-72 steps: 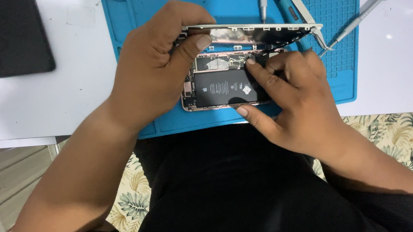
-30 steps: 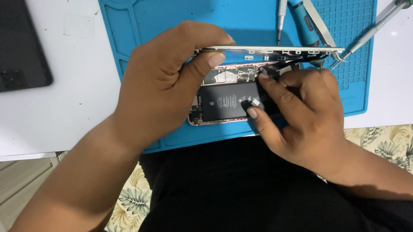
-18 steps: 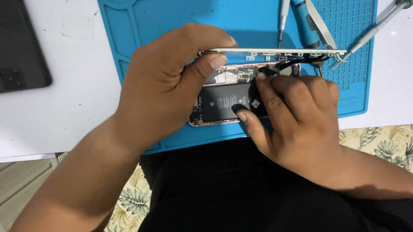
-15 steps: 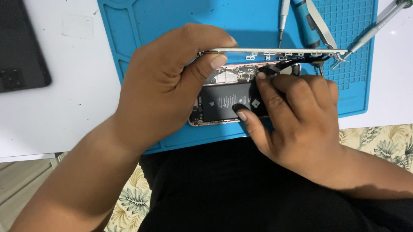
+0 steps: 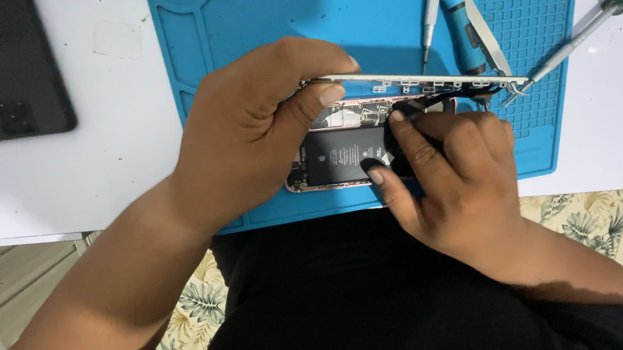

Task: The person uses a screwdriver to remove internal screws from a smartphone, removes the SIM tray, inserts a new battery, and then snaps the screen back into place to reassemble the device.

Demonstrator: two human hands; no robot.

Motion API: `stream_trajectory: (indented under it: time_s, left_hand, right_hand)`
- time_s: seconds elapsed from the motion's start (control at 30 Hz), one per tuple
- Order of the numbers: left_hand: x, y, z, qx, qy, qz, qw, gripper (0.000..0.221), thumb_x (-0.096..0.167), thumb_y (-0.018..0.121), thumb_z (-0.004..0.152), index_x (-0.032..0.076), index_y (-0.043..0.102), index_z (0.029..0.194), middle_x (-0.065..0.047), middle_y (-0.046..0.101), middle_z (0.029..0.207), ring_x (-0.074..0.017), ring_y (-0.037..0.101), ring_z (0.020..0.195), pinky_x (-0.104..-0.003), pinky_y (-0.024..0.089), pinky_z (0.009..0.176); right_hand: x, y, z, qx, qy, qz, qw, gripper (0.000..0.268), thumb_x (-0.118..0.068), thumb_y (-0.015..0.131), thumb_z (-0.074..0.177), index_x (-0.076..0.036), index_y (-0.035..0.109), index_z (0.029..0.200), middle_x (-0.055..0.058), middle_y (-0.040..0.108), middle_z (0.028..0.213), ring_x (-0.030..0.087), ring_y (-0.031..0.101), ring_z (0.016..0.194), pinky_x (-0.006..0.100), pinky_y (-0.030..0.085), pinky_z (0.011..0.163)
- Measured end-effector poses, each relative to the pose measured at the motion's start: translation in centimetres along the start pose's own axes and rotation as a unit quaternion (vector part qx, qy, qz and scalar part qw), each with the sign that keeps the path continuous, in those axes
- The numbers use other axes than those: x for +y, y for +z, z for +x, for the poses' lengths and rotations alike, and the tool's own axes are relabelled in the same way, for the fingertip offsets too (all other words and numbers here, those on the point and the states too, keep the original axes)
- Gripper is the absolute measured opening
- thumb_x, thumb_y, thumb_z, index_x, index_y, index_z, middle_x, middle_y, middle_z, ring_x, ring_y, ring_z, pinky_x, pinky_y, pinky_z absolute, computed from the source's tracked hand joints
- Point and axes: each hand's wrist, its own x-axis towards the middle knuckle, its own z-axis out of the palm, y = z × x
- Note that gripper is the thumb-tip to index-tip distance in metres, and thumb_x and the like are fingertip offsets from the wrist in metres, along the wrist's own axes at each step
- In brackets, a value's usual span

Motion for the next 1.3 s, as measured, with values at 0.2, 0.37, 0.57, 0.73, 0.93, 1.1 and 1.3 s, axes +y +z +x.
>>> stream_trajectory:
  time_s: [0.2, 0.37, 0.57, 0.73, 0.93, 1.1, 1.3]
  left_hand:
    - [0.1, 0.0, 0.0, 0.0, -0.005, 0.001, 1.0, 0.02, 0.02, 0.05, 0.114, 0.012, 0.06, 0.13, -0.003, 0.071, 0.121, -0.0214, 0.07, 0.103, -0.034, 0.053, 0.083]
    - [0.3, 0.0, 0.0, -0.001, -0.01, 0.002, 1.0, 0.02, 0.021, 0.049, 0.114, 0.012, 0.06, 0.128, -0.004, 0.072, 0.113, -0.0203, 0.069, 0.093, -0.034, 0.051, 0.076]
    - [0.5, 0.0, 0.0, 0.002, -0.011, 0.015, 1.0, 0.02, 0.022, 0.05, 0.114, 0.013, 0.06, 0.128, -0.004, 0.071, 0.109, -0.0207, 0.067, 0.09, -0.035, 0.049, 0.075]
    - [0.7, -0.1, -0.1, 0.001, -0.008, 0.016, 1.0, 0.02, 0.022, 0.048, 0.113, 0.013, 0.059, 0.128, -0.004, 0.072, 0.114, -0.0205, 0.07, 0.093, -0.034, 0.051, 0.074]
    - [0.5, -0.2, -0.3, 0.003, 0.015, 0.02, 1.0, 0.02, 0.022, 0.048, 0.114, 0.012, 0.059, 0.128, -0.005, 0.071, 0.109, -0.0213, 0.068, 0.09, -0.036, 0.05, 0.073]
    - [0.5, -0.2, -0.1, 0.003, 0.019, 0.011, 1.0, 0.021, 0.022, 0.047, 0.115, 0.012, 0.059, 0.128, -0.005, 0.07, 0.11, -0.0197, 0.068, 0.089, -0.034, 0.051, 0.071]
    - [0.5, -0.2, -0.1, 0.0, 0.011, -0.005, 1.0, 0.02, 0.022, 0.047, 0.114, 0.012, 0.059, 0.128, -0.005, 0.07, 0.111, -0.0193, 0.069, 0.091, -0.033, 0.052, 0.072]
  right_hand:
    - [0.4, -0.2, 0.3, -0.002, -0.013, 0.015, 1.0, 0.045, -0.032, 0.074, 0.104, 0.007, 0.074, 0.127, 0.016, 0.063, 0.113, 0.034, 0.056, 0.099, 0.045, 0.041, 0.083]
    - [-0.1, -0.9, 0.6, -0.028, -0.012, -0.03, 0.999, 0.044, -0.034, 0.074, 0.105, 0.003, 0.074, 0.129, 0.014, 0.064, 0.115, 0.034, 0.054, 0.095, 0.045, 0.037, 0.08]
    - [-0.4, -1.7, 1.4, -0.048, -0.035, -0.108, 0.992, 0.042, -0.038, 0.066, 0.109, -0.001, 0.075, 0.127, 0.009, 0.066, 0.118, 0.031, 0.057, 0.092, 0.042, 0.036, 0.08]
    - [-0.5, -1.6, 0.9, -0.056, -0.024, -0.078, 0.995, 0.043, -0.035, 0.071, 0.106, 0.001, 0.074, 0.129, 0.012, 0.066, 0.117, 0.032, 0.055, 0.094, 0.043, 0.038, 0.079]
    - [0.3, -1.3, 0.4, -0.03, -0.014, 0.032, 0.999, 0.042, -0.025, 0.076, 0.104, 0.009, 0.073, 0.129, 0.016, 0.057, 0.11, 0.035, 0.053, 0.096, 0.046, 0.044, 0.088]
    - [-0.1, -0.8, -0.1, -0.021, -0.008, 0.011, 1.0, 0.047, -0.029, 0.073, 0.105, 0.009, 0.072, 0.132, 0.018, 0.059, 0.114, 0.035, 0.052, 0.098, 0.046, 0.042, 0.088]
    - [0.1, -0.6, -0.3, -0.015, -0.012, 0.005, 1.0, 0.048, -0.031, 0.072, 0.106, 0.008, 0.071, 0.133, 0.019, 0.059, 0.116, 0.036, 0.053, 0.1, 0.047, 0.043, 0.088]
